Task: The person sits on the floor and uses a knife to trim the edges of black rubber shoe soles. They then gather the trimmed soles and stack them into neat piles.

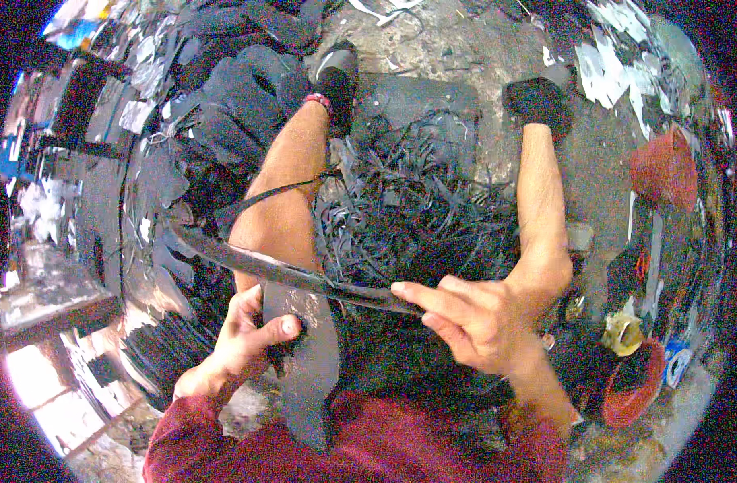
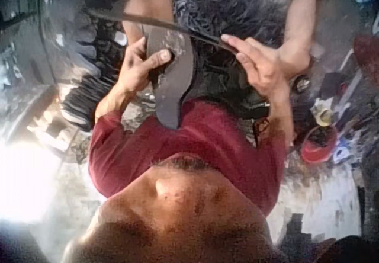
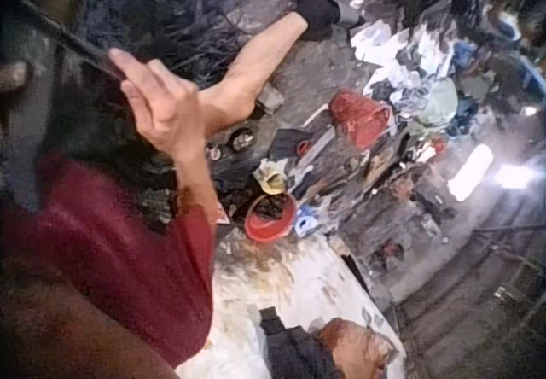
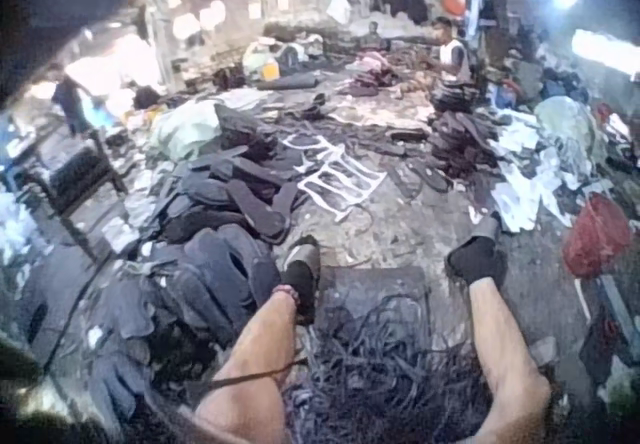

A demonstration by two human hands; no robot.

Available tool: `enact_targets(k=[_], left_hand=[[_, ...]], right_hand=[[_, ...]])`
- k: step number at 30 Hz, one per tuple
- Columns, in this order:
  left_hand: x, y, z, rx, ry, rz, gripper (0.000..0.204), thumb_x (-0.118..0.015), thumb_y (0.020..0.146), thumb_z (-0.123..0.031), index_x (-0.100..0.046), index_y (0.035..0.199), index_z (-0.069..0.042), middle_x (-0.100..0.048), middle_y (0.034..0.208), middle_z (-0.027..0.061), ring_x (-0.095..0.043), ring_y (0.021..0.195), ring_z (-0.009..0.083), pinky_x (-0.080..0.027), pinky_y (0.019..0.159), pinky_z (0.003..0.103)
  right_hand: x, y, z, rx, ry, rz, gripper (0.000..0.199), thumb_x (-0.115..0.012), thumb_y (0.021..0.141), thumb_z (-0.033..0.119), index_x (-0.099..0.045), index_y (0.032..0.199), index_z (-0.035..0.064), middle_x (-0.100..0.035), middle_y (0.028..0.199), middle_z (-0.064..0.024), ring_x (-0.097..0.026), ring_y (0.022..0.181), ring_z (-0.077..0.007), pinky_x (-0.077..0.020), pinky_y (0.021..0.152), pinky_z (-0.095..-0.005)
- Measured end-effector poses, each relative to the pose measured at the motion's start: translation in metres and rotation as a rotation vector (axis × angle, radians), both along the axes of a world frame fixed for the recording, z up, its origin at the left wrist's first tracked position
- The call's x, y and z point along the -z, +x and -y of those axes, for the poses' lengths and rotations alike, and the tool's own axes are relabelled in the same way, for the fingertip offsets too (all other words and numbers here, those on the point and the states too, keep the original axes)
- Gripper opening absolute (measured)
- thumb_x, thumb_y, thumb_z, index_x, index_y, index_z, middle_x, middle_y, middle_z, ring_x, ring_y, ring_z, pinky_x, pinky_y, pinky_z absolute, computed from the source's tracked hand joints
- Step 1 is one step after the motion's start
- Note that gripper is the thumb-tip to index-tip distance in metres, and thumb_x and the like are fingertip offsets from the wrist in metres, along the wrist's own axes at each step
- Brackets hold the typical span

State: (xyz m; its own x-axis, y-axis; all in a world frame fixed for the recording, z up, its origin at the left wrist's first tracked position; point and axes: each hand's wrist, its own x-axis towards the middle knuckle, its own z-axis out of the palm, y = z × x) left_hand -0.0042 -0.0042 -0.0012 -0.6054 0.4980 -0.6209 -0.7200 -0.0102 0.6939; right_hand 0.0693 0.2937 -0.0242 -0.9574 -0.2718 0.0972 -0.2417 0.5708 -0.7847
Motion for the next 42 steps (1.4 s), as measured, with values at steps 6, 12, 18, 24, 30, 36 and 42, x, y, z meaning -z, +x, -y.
enact_targets(k=[6, 12, 18, 24, 30, 36, 42], left_hand=[[0.000, -0.001, -0.005, 0.165, -0.110, -0.076, 0.034, -0.081, 0.087, -0.013, -0.069, 0.116, 0.000, -0.075, 0.104, 0.0069, -0.069, 0.089, 0.0120, -0.057, 0.081, 0.029], [0.012, 0.003, -0.009, 0.368, -0.126, -0.107, 0.069, -0.079, 0.088, -0.037, -0.053, 0.142, -0.001, -0.070, 0.115, 0.0084, -0.067, 0.099, 0.0151, -0.054, 0.085, 0.028], [0.022, 0.005, -0.002, 0.044, 0.374, -0.212, 0.099, -0.077, 0.083, -0.044, -0.026, 0.158, -0.005, -0.048, 0.146, 0.0203, -0.049, 0.135, 0.0330, -0.034, 0.116, 0.048], [-0.021, 0.021, -0.123, -0.545, 0.211, -0.164, 0.066, -0.080, 0.084, -0.017, -0.046, 0.137, -0.001, -0.058, 0.127, 0.0106, -0.060, 0.116, 0.0241, -0.051, 0.099, 0.041], [0.012, 0.027, -0.129, -0.532, 0.203, -0.151, 0.050, -0.071, 0.091, -0.024, -0.051, 0.131, -0.002, -0.069, 0.109, 0.0112, -0.070, 0.096, 0.0263, -0.056, 0.090, 0.037], [0.038, 0.043, -0.120, -0.541, 0.095, -0.205, 0.060, -0.072, 0.089, -0.022, -0.046, 0.139, -0.003, -0.064, 0.119, 0.0077, -0.064, 0.105, 0.0226, -0.054, 0.092, 0.037], [0.052, 0.055, -0.092, -0.418, 0.031, -0.241, 0.071, -0.077, 0.082, -0.025, -0.044, 0.141, -0.006, -0.061, 0.116, 0.0067, -0.062, 0.104, 0.0223, -0.053, 0.091, 0.037]], right_hand=[[-0.023, -0.052, -0.005, -0.215, 0.045, 0.134, 0.041, -0.060, 0.098, 0.024, -0.060, 0.139, 0.0227, -0.063, 0.071, -0.0068, -0.065, 0.060, -0.0288, -0.0514, 0.051, -0.0424], [-0.007, -0.079, 0.009, -0.395, -0.137, 0.181, 0.038, -0.055, 0.102, 0.029, -0.059, 0.140, 0.0249, -0.073, 0.096, -0.0135, -0.071, 0.081, -0.0339, -0.0577, 0.068, -0.0470], [-0.031, 0.006, 0.007, 0.179, -0.420, 0.237, 0.042, -0.050, 0.100, 0.004, -0.057, 0.142, 0.0059, -0.069, 0.093, -0.0125, -0.065, 0.078, -0.0244, -0.0517, 0.075, -0.0324], [0.002, 0.063, 0.053, 0.582, -0.667, -0.078, 0.047, -0.049, 0.103, 0.009, -0.047, 0.149, 0.0018, -0.066, 0.090, -0.0099, -0.059, 0.073, -0.0156, -0.0513, 0.068, -0.0315], [0.049, 0.147, 0.050, 0.668, -0.259, -0.031, 0.045, -0.046, 0.105, 0.017, -0.049, 0.145, -0.0021, -0.062, 0.089, -0.0068, -0.056, 0.070, -0.0126, -0.0470, 0.064, -0.0271], [0.053, 0.172, 0.045, 0.656, -0.193, 0.073, 0.037, -0.057, 0.097, 0.010, -0.063, 0.133, 0.0059, -0.056, 0.076, -0.0126, -0.059, 0.064, -0.0309, -0.0484, 0.061, -0.0404], [0.051, 0.101, 0.039, 0.558, -0.109, -0.002, 0.033, -0.057, 0.100, 0.019, -0.063, 0.131, 0.0107, -0.060, 0.078, -0.0131, -0.062, 0.066, -0.0341, -0.0491, 0.060, -0.0454]])
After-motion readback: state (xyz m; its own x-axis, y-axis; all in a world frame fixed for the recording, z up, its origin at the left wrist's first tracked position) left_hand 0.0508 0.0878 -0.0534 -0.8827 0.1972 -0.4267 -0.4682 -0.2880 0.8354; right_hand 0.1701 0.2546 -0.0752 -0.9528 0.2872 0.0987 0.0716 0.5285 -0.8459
